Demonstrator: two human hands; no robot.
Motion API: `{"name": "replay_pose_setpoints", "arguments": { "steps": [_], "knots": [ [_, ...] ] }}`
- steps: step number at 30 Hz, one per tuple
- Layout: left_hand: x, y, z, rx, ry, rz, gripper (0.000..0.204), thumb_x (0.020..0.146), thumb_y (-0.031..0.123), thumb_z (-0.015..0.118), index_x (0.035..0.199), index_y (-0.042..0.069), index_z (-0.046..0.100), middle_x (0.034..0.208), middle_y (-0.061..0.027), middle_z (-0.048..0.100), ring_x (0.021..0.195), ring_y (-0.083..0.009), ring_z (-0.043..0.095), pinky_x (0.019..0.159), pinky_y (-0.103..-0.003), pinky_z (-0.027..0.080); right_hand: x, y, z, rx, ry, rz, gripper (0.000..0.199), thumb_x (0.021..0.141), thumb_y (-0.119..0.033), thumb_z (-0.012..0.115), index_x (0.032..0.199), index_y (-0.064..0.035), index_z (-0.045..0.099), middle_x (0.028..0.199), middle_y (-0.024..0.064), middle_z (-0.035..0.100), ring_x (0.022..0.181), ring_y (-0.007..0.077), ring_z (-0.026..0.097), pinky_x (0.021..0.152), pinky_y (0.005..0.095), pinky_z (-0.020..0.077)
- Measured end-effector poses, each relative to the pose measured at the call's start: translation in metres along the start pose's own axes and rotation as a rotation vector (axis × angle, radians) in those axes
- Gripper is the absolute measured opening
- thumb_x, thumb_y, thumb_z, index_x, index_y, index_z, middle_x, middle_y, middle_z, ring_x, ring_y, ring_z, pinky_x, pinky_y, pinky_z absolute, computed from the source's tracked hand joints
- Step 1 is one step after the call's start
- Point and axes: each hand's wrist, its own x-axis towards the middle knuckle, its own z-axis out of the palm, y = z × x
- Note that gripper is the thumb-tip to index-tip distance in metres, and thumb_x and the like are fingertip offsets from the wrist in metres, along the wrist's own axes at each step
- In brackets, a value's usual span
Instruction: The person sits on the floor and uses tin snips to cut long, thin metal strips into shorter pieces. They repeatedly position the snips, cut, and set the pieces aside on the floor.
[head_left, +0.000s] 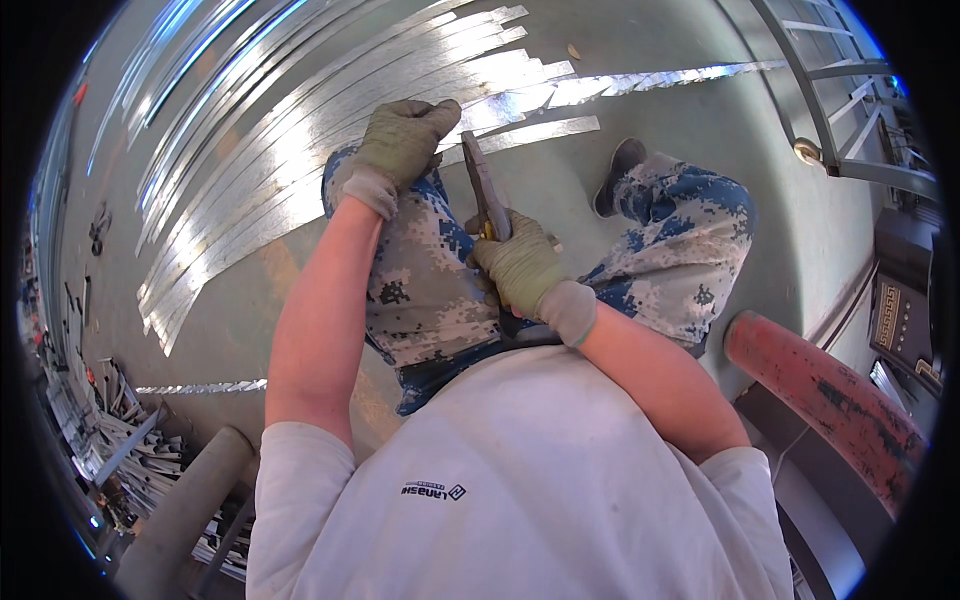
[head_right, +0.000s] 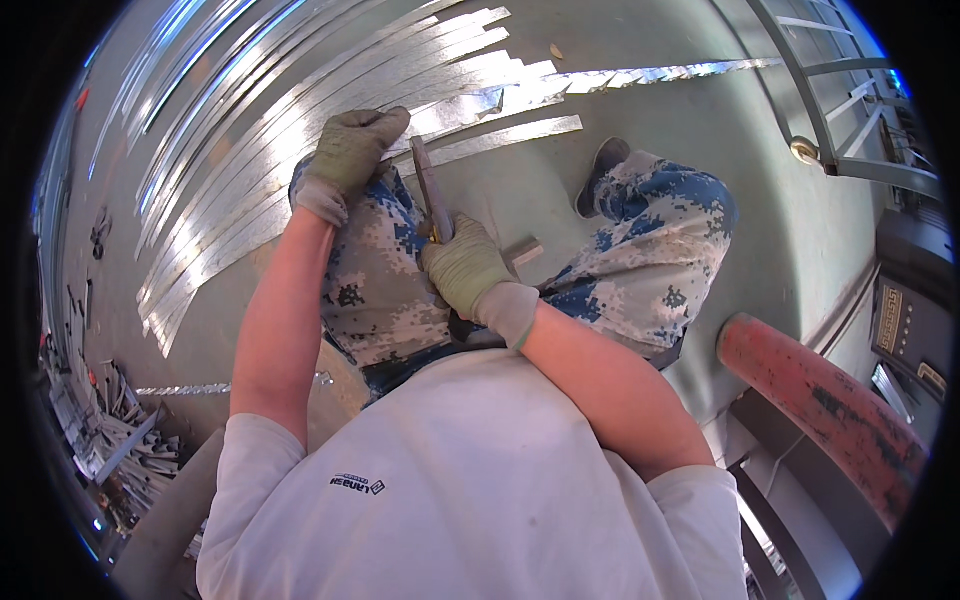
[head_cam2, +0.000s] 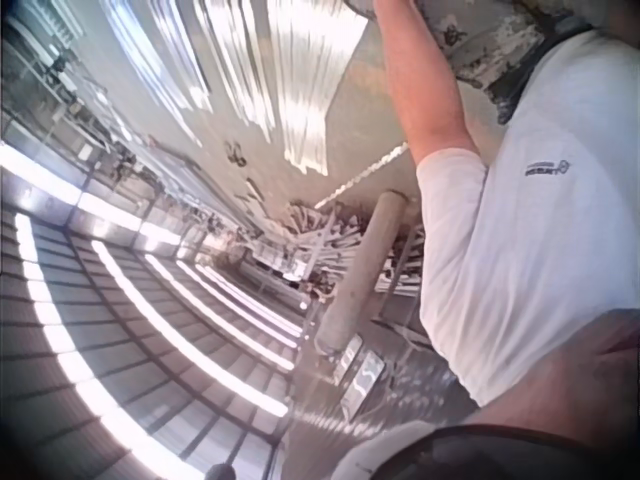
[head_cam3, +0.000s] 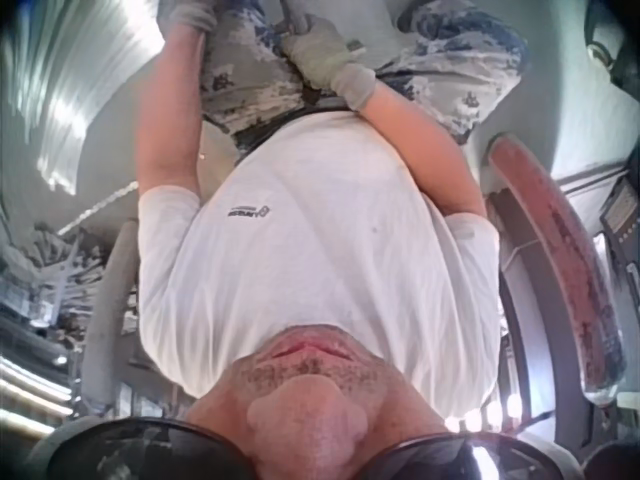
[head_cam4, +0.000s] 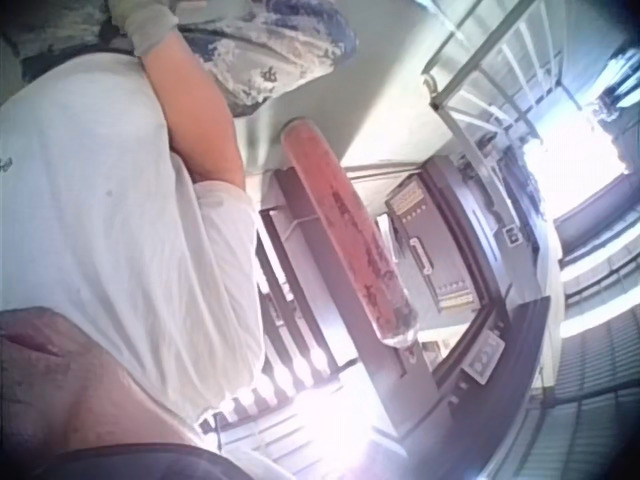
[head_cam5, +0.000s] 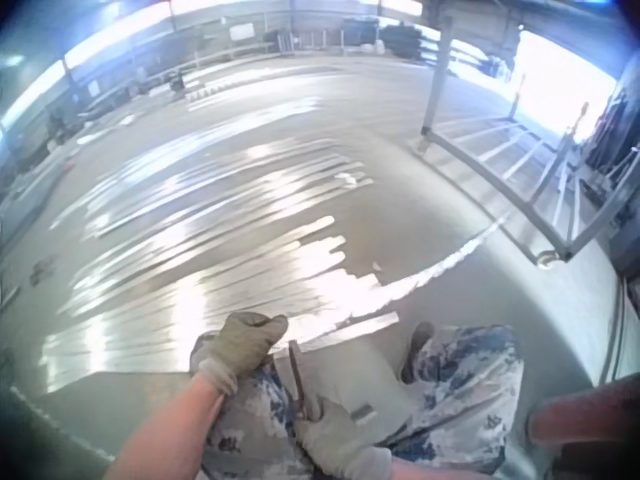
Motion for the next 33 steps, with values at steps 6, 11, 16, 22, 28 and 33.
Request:
{"name": "replay_pose_setpoints", "arguments": {
  "steps": [6,11,16,22,28,33],
  "knots": [
    [0.0,-0.003,0.004,-0.039,-0.005,0.021,0.055,0.102,0.047,0.087,0.119,-0.005,0.083,0.087,-0.0061,0.076,0.069,-0.014,0.067,0.061,-0.032,0.057,0.034,0.048,-0.003,-0.381,0.186,-0.259,0.04,0.099,-0.019,0.07,0.134,0.0008,0.07,0.119,0.0322,0.078,0.109,0.0495,0.077,0.099,0.0519,0.0615],
    [0.009,-0.012,0.003,-0.067,-0.044,0.04,0.057,0.101,0.049,0.088,0.119,-0.005,0.083,0.089,-0.0064,0.077,0.07,-0.0141,0.067,0.062,-0.033,0.058,0.035,0.051,0.0,-0.444,0.244,-0.319,0.034,0.102,-0.017,0.069,0.134,-0.0043,0.073,0.098,0.0159,0.077,0.08,0.0253,0.071,0.076,0.039,0.0587],
    [0.004,-0.01,0.007,-0.054,0.015,0.045,0.058,0.102,0.049,0.087,0.122,-0.005,0.083,0.092,-0.0072,0.078,0.071,-0.0143,0.067,0.063,-0.033,0.058,0.016,0.024,-0.012,-0.223,0.051,-0.208,0.038,0.099,-0.015,0.074,0.135,-0.0033,0.071,0.096,0.0149,0.077,0.076,0.0254,0.074,0.071,0.0409,0.0611],
    [-0.006,-0.002,0.002,-0.026,0.028,0.023,0.061,0.103,0.051,0.086,0.127,-0.005,0.082,0.097,-0.0083,0.079,0.075,-0.0145,0.069,0.065,-0.032,0.059,0.016,0.019,-0.029,0.14,-0.2,-0.023,0.038,0.103,-0.009,0.074,0.14,-0.0059,0.067,0.088,0.0069,0.069,0.062,0.0168,0.063,0.054,0.0343,0.0522],
    [-0.01,-0.004,-0.005,-0.02,0.063,-0.037,0.063,0.103,0.052,0.086,0.13,-0.005,0.081,0.101,-0.0085,0.079,0.079,-0.0136,0.069,0.066,-0.03,0.06,0.023,0.022,-0.038,0.113,-0.28,-0.054,0.047,0.103,-0.013,0.078,0.147,-0.0059,0.065,0.096,0.0058,0.071,0.069,0.0163,0.067,0.058,0.0337,0.0555],
    [-0.009,-0.004,-0.004,-0.015,0.033,-0.026,0.064,0.103,0.053,0.086,0.129,-0.005,0.082,0.096,-0.0068,0.076,0.075,-0.0134,0.068,0.064,-0.03,0.06,0.025,0.021,-0.043,0.125,-0.309,-0.014,0.052,0.103,-0.015,0.079,0.152,-0.0061,0.064,0.104,0.0054,0.073,0.076,0.016,0.07,0.063,0.0327,0.0594]
  ]
}}
